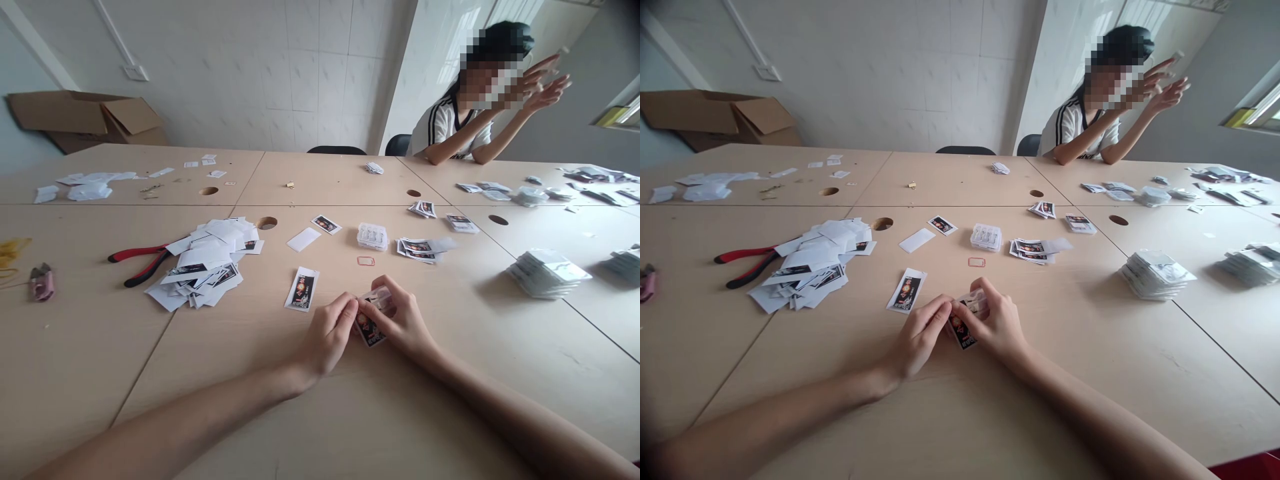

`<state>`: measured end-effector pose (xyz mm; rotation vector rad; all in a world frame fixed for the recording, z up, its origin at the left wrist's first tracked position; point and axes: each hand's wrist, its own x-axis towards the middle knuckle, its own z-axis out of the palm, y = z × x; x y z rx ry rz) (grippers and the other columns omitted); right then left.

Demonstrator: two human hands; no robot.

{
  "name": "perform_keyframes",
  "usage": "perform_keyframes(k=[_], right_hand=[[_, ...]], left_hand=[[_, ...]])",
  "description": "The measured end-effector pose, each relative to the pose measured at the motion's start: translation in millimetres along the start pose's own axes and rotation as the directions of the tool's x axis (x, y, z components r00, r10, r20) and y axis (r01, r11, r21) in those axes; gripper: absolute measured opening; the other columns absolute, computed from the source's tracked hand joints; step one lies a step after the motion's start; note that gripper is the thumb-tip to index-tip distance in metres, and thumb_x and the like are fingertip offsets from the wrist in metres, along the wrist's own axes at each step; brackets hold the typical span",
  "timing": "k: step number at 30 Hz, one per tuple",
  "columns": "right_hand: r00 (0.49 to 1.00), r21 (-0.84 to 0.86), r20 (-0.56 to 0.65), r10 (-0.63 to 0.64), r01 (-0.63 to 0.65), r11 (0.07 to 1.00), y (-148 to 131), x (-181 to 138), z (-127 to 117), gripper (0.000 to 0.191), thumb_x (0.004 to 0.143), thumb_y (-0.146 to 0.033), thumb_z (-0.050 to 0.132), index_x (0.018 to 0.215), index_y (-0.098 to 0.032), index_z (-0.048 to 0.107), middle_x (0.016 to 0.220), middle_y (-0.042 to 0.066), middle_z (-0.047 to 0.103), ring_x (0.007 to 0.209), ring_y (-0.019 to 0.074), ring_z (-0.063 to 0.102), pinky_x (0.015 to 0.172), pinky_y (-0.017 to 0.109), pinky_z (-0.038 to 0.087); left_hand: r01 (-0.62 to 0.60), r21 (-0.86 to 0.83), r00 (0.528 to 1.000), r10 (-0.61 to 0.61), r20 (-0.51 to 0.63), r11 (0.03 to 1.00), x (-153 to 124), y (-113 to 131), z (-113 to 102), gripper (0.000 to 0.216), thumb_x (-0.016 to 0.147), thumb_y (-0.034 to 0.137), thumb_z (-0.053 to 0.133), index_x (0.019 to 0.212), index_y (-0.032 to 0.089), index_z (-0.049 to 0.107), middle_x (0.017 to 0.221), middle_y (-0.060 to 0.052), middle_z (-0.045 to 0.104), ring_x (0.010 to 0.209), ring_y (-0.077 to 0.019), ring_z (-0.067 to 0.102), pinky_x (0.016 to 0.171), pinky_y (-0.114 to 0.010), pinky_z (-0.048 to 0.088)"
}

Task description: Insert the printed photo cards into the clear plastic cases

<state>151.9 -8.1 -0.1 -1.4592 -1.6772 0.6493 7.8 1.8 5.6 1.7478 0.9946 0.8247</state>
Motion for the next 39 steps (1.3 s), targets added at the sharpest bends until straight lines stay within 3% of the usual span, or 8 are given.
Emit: perform_keyframes(k=[20, 28, 34, 39], right_hand=[[0.999, 0.073, 0.035, 0.005, -0.007, 0.997, -2, 2, -1, 0.021, 0.076, -0.040, 0.046, 0.075, -0.019, 0.042, 0.052, -0.006, 0.037, 0.046, 0.0076, 0.034, 0.041, 0.018, 0.029], [0.980, 0.083, 0.162, -0.114, 0.101, 0.991, 3, 8, -6, 0.019, 0.075, -0.038, 0.047, 0.077, -0.019, 0.042, 0.051, -0.006, 0.041, 0.044, 0.0071, 0.037, 0.042, 0.018, 0.029], [0.998, 0.047, 0.055, -0.014, 0.012, 0.999, 15, 15, -6, 0.038, 0.067, -0.042, 0.058, 0.092, -0.021, 0.038, 0.061, -0.005, 0.049, 0.050, 0.0097, 0.044, 0.045, 0.020, 0.035], [0.967, 0.091, -0.251, -0.048, 0.073, 0.993, 15, 11, 2, 0.056, 0.053, -0.037, 0.069, 0.095, -0.023, 0.036, 0.084, 0.000, 0.045, 0.061, 0.0112, 0.048, 0.051, 0.023, 0.040]], left_hand=[[0.046, -0.052, 0.999, -0.047, -0.012, 0.998, 0, 1, -1, 0.031, 0.085, 0.034, 0.028, 0.064, 0.017, 0.042, 0.063, 0.002, 0.044, 0.059, -0.0102, 0.040, 0.056, -0.022, 0.032], [0.010, -0.192, 0.997, 0.005, 0.076, 0.981, -2, 11, -2, 0.029, 0.084, 0.030, 0.030, 0.092, 0.016, 0.055, 0.082, -0.003, 0.057, 0.078, -0.0154, 0.049, 0.070, -0.025, 0.038], [0.032, -0.126, 0.999, -0.027, 0.037, 0.992, -1, 0, 2, 0.021, 0.081, 0.031, 0.038, 0.091, 0.017, 0.051, 0.079, -0.002, 0.055, 0.072, -0.0133, 0.050, 0.063, -0.022, 0.039], [0.013, -0.182, 1.000, -0.013, 0.006, 0.983, -1, -7, 5, 0.014, 0.079, 0.031, 0.043, 0.085, 0.017, 0.044, 0.079, -0.001, 0.054, 0.073, -0.0119, 0.051, 0.063, -0.022, 0.041]])
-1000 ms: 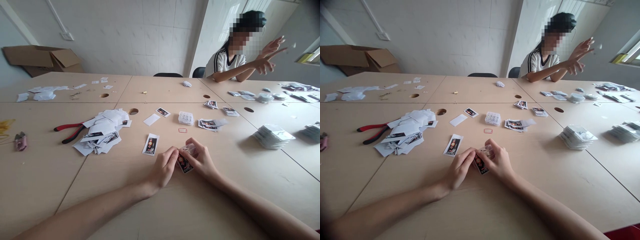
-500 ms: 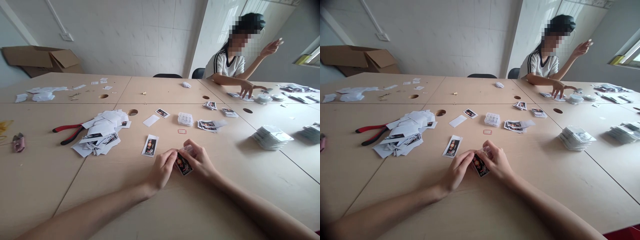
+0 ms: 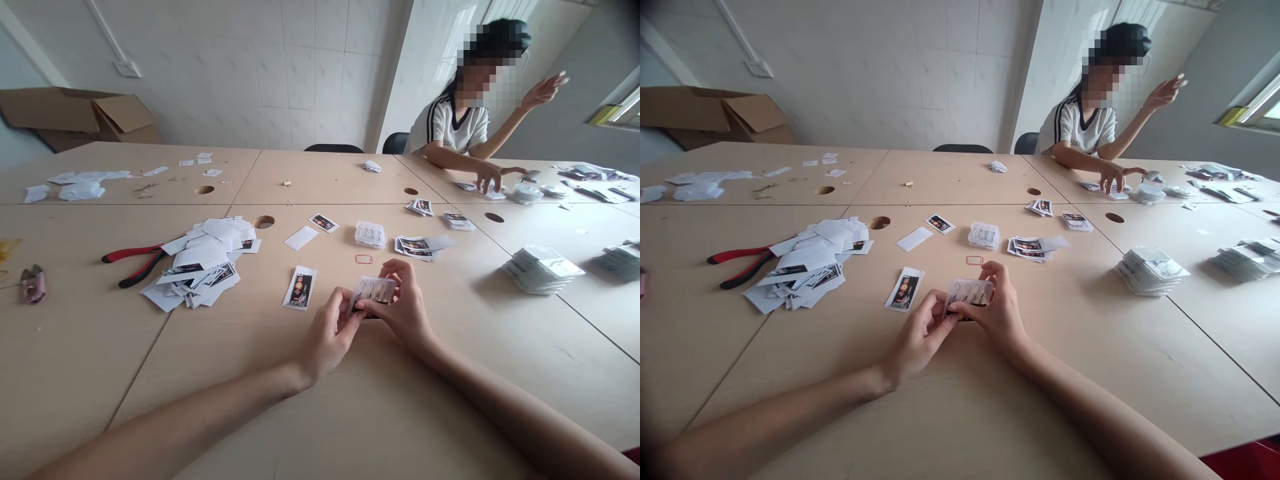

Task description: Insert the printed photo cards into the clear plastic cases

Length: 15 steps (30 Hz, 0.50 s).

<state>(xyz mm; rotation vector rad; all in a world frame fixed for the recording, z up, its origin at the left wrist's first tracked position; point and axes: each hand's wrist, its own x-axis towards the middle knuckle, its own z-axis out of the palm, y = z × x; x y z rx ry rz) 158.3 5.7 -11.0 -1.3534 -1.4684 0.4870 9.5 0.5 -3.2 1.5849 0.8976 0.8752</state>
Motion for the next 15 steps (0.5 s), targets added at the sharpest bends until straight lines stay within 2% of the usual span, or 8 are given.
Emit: perform_keyframes(k=[3, 5, 10, 13, 15], right_hand=[[0.998, -0.008, -0.066, -0.022, 0.021, 1.000, -2.0, -2.1, 2.1, 0.053, 0.054, -0.034, 0.069, 0.095, -0.024, 0.037, 0.086, 0.000, 0.045, 0.064, 0.0117, 0.047, 0.056, 0.026, 0.042], [0.998, -0.014, -0.059, -0.012, 0.011, 1.000, -2.4, -1.5, 2.4, 0.050, 0.056, -0.032, 0.068, 0.095, -0.023, 0.038, 0.087, 0.001, 0.047, 0.065, 0.0120, 0.046, 0.058, 0.026, 0.042], [0.991, -0.066, 0.133, 0.024, -0.015, 0.998, -2.2, -0.2, 3.4, 0.046, 0.069, -0.030, 0.057, 0.111, -0.024, 0.039, 0.073, -0.002, 0.048, 0.056, 0.0103, 0.044, 0.054, 0.024, 0.040], [0.979, -0.090, 0.201, 0.043, -0.025, 0.996, -2.8, -1.8, 4.1, 0.052, 0.073, -0.031, 0.051, 0.122, -0.024, 0.032, 0.064, -0.004, 0.044, 0.054, 0.0104, 0.043, 0.051, 0.022, 0.038], [0.974, -0.080, 0.222, 0.038, -0.020, 0.997, -3.0, -2.8, 3.8, 0.054, 0.074, -0.031, 0.050, 0.124, -0.024, 0.029, 0.068, -0.003, 0.046, 0.057, 0.0110, 0.044, 0.052, 0.023, 0.039]], left_hand=[[0.024, -0.056, 1.000, -0.024, -0.003, 0.998, -0.3, 0.3, -0.1, 0.014, 0.078, 0.030, 0.047, 0.082, 0.018, 0.040, 0.075, 0.000, 0.054, 0.072, -0.0116, 0.053, 0.064, -0.022, 0.042], [0.040, -0.121, 0.999, -0.039, 0.007, 0.992, -0.1, 2.4, -0.8, 0.013, 0.079, 0.029, 0.046, 0.084, 0.019, 0.039, 0.078, 0.000, 0.057, 0.077, -0.0121, 0.054, 0.068, -0.024, 0.043], [0.043, -0.257, 0.999, -0.050, -0.021, 0.965, 0.9, 7.1, -2.0, 0.016, 0.080, 0.025, 0.044, 0.094, 0.020, 0.038, 0.096, -0.004, 0.059, 0.089, -0.0128, 0.055, 0.085, -0.031, 0.040], [0.048, -0.251, 0.998, -0.059, -0.036, 0.967, 0.8, 6.3, -2.4, 0.014, 0.080, 0.025, 0.045, 0.091, 0.020, 0.038, 0.095, -0.003, 0.060, 0.087, -0.0130, 0.056, 0.084, -0.031, 0.041], [0.052, -0.238, 0.998, -0.060, -0.024, 0.970, 0.6, 5.9, -2.6, 0.012, 0.079, 0.026, 0.046, 0.086, 0.020, 0.039, 0.092, -0.002, 0.061, 0.084, -0.0128, 0.057, 0.080, -0.029, 0.042]])
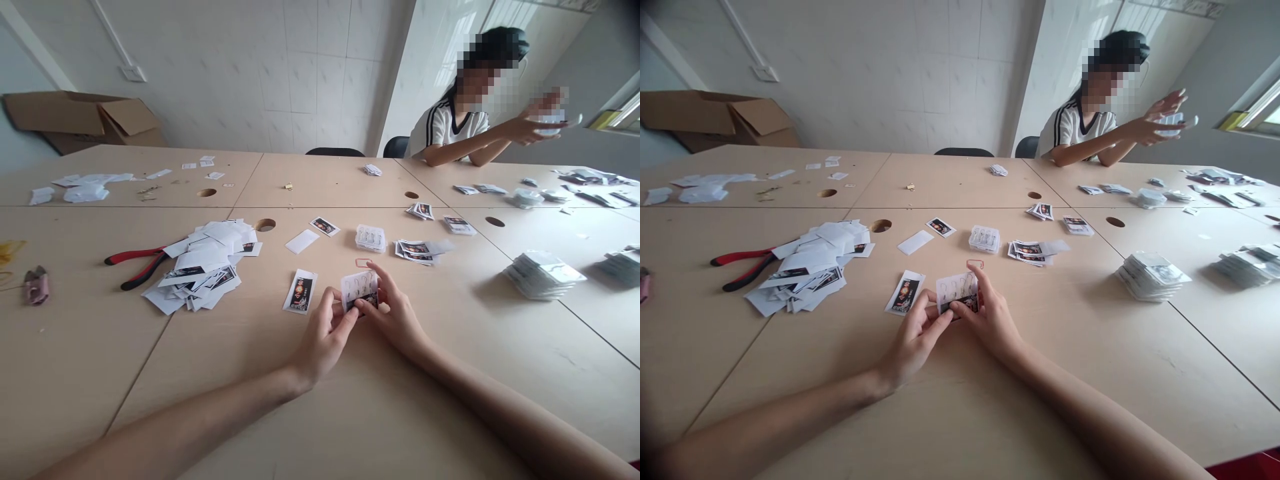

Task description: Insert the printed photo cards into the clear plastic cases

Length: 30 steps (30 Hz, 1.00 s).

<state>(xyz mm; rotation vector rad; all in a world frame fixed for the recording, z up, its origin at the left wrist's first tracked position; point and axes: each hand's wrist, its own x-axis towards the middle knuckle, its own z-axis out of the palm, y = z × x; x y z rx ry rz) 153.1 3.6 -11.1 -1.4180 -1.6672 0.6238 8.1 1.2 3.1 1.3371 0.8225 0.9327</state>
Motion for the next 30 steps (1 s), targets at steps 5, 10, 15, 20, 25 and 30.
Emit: perform_keyframes(k=[5, 10, 15, 20, 25, 30], right_hand=[[0.995, 0.003, 0.034, -0.093, 0.093, 0.996, 1.1, 0.2, -3.5, 0.058, 0.074, -0.032, 0.050, 0.126, -0.023, 0.028, 0.106, 0.007, 0.049, 0.082, 0.0165, 0.050, 0.069, 0.027, 0.041], [0.987, 0.021, 0.130, -0.099, 0.097, 0.995, 1.1, 2.6, -7.1, 0.061, 0.074, -0.030, 0.053, 0.128, -0.019, 0.028, 0.089, 0.005, 0.056, 0.072, 0.0144, 0.052, 0.062, 0.024, 0.042], [0.987, 0.013, 0.094, -0.132, 0.131, 0.991, 5.7, 3.5, -6.5, 0.060, 0.075, -0.029, 0.053, 0.129, -0.020, 0.029, 0.090, 0.004, 0.057, 0.070, 0.0131, 0.053, 0.061, 0.023, 0.043], [0.969, 0.010, 0.056, -0.241, 0.241, 0.971, 8.7, 3.5, -6.0, 0.056, 0.079, -0.027, 0.047, 0.130, -0.021, 0.026, 0.103, 0.007, 0.055, 0.078, 0.0142, 0.054, 0.066, 0.024, 0.044], [0.950, -0.009, 0.065, -0.306, 0.307, 0.952, 5.9, 2.0, -8.1, 0.052, 0.082, -0.023, 0.043, 0.131, -0.021, 0.025, 0.108, 0.009, 0.052, 0.086, 0.0153, 0.054, 0.074, 0.026, 0.044], [0.929, -0.021, 0.113, -0.351, 0.356, 0.934, 8.2, 1.7, -8.5, 0.048, 0.082, -0.023, 0.042, 0.129, -0.022, 0.030, 0.100, 0.008, 0.054, 0.080, 0.0143, 0.054, 0.070, 0.025, 0.045]], left_hand=[[0.026, 0.034, 0.996, -0.029, 0.085, 0.999, -0.1, 3.2, 1.8, 0.025, 0.077, 0.026, 0.049, 0.100, 0.019, 0.044, 0.087, -0.003, 0.060, 0.081, -0.0138, 0.057, 0.070, -0.025, 0.045], [0.053, 0.024, 0.994, -0.055, 0.095, 0.998, -0.6, 6.7, 3.0, 0.029, 0.074, 0.023, 0.053, 0.101, 0.018, 0.044, 0.088, -0.002, 0.058, 0.078, -0.0126, 0.055, 0.067, -0.023, 0.044], [0.072, -0.058, 0.994, -0.067, 0.083, 0.996, 1.0, 4.2, 2.4, 0.028, 0.075, 0.022, 0.052, 0.101, 0.018, 0.041, 0.088, -0.002, 0.057, 0.082, -0.0134, 0.054, 0.071, -0.024, 0.043], [0.067, -0.146, 0.996, -0.057, 0.074, 0.987, 3.3, 1.1, 2.8, 0.016, 0.078, 0.022, 0.048, 0.093, 0.017, 0.043, 0.088, -0.002, 0.058, 0.088, -0.0135, 0.053, 0.077, -0.025, 0.042], [0.048, -0.057, 0.999, -0.048, -0.006, 0.997, 3.7, 0.8, 1.0, 0.019, 0.074, 0.024, 0.053, 0.090, 0.018, 0.044, 0.079, 0.000, 0.056, 0.076, -0.0115, 0.055, 0.068, -0.023, 0.046], [-0.018, 0.030, 0.998, 0.020, -0.053, 0.999, 5.8, -2.3, -1.8, 0.035, 0.069, 0.019, 0.058, 0.101, 0.021, 0.045, 0.091, -0.001, 0.055, 0.079, -0.0127, 0.056, 0.068, -0.023, 0.049]])
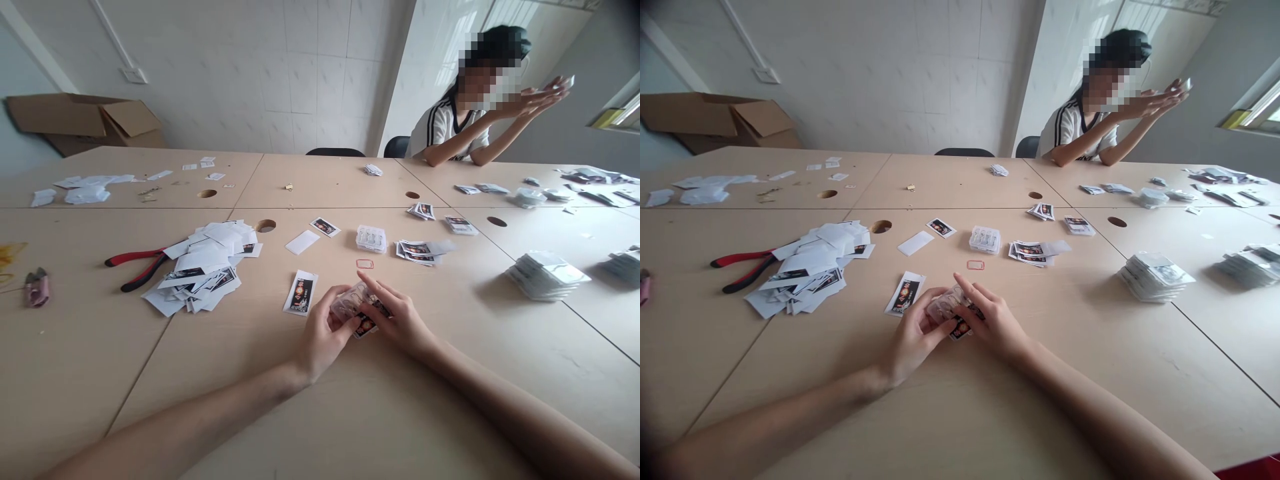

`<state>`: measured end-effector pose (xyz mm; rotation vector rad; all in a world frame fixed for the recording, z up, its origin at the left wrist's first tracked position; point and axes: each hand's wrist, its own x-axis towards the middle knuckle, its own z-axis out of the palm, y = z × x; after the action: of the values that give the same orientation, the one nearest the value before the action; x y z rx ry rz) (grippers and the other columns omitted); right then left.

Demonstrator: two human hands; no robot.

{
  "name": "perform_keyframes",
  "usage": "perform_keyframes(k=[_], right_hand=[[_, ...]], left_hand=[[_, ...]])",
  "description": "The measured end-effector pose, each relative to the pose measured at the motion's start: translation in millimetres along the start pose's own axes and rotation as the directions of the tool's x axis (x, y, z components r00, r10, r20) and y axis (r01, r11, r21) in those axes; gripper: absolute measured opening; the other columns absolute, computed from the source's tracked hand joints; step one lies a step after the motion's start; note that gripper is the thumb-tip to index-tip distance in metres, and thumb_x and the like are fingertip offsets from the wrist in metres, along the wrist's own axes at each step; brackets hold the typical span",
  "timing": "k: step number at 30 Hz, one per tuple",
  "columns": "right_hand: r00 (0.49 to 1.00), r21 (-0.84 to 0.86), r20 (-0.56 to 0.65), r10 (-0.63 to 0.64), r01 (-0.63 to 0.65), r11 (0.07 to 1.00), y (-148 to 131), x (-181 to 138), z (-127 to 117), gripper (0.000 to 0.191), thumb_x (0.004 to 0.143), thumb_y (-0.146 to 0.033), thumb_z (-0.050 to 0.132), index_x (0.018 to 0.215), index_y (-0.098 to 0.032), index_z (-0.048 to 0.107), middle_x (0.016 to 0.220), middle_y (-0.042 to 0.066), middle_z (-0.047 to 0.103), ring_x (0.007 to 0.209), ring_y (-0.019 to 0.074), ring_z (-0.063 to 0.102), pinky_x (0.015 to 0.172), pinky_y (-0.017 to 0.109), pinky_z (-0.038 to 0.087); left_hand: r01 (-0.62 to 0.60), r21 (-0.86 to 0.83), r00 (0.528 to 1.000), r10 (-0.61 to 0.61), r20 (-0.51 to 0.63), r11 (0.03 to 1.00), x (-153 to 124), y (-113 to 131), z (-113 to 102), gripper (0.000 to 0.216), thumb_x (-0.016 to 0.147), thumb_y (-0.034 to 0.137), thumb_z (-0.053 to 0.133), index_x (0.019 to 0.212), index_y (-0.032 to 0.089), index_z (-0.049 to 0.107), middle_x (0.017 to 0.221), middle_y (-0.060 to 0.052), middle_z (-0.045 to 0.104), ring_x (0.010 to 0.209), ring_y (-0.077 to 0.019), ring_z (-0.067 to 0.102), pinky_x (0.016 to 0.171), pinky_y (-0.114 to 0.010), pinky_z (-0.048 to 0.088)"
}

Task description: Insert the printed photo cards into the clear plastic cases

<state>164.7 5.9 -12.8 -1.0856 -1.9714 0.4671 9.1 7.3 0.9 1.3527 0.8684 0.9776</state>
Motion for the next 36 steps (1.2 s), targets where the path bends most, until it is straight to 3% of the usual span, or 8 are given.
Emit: perform_keyframes(k=[7, 21, 29, 34, 36], right_hand=[[1.000, -0.011, 0.019, -0.009, 0.009, 1.000, -1.9, 0.9, -0.4, 0.045, 0.085, -0.022, 0.035, 0.129, -0.020, 0.029, 0.088, 0.007, 0.054, 0.073, 0.0130, 0.053, 0.065, 0.025, 0.045], [0.998, -0.003, 0.026, -0.049, 0.049, 0.999, 2.1, 1.0, -1.4, 0.039, 0.085, -0.018, 0.032, 0.124, -0.019, 0.037, 0.078, 0.003, 0.052, 0.063, 0.0096, 0.049, 0.057, 0.020, 0.041], [0.987, 0.081, -0.033, 0.156, -0.153, 0.985, 0.8, 2.5, -2.4, 0.025, 0.084, -0.023, 0.032, 0.100, -0.020, 0.051, 0.065, -0.001, 0.050, 0.052, 0.0082, 0.044, 0.050, 0.018, 0.038], [0.924, 0.415, -0.065, 0.378, -0.319, 0.852, -1.6, 5.1, -3.9, 0.033, 0.086, -0.038, 0.025, 0.097, -0.018, 0.048, 0.057, -0.003, 0.041, 0.044, 0.0083, 0.038, 0.038, 0.018, 0.032], [0.917, 0.458, -0.024, 0.398, -0.343, 0.820, -2.4, 6.4, -5.2, 0.031, 0.084, -0.041, 0.030, 0.095, -0.018, 0.048, 0.057, -0.003, 0.041, 0.045, 0.0086, 0.039, 0.039, 0.018, 0.032]], left_hand=[[-0.017, 0.038, 0.999, 0.015, 0.034, 0.999, 1.0, 0.1, 0.1, 0.027, 0.071, 0.022, 0.057, 0.096, 0.019, 0.050, 0.085, -0.001, 0.058, 0.077, -0.0131, 0.057, 0.069, -0.024, 0.049], [-0.035, 0.145, 0.998, 0.026, 0.062, 0.989, -1.9, -1.6, -0.7, 0.021, 0.070, 0.013, 0.052, 0.089, 0.018, 0.045, 0.080, 0.000, 0.052, 0.075, -0.0121, 0.052, 0.066, -0.022, 0.045], [-0.012, 0.141, 0.996, -0.001, 0.091, 0.990, -3.5, 4.0, -0.6, 0.018, 0.071, 0.018, 0.053, 0.087, 0.017, 0.045, 0.079, 0.000, 0.052, 0.074, -0.0124, 0.052, 0.067, -0.022, 0.043], [0.014, 0.091, 1.000, -0.015, 0.007, 0.996, -2.0, 1.5, -0.5, 0.019, 0.070, 0.021, 0.055, 0.085, 0.017, 0.044, 0.078, -0.001, 0.055, 0.074, -0.0130, 0.054, 0.066, -0.024, 0.044], [0.021, 0.064, 0.999, -0.019, -0.028, 0.998, -1.3, -0.7, -0.2, 0.021, 0.070, 0.021, 0.056, 0.086, 0.017, 0.043, 0.080, -0.002, 0.056, 0.076, -0.0136, 0.055, 0.068, -0.025, 0.045]])
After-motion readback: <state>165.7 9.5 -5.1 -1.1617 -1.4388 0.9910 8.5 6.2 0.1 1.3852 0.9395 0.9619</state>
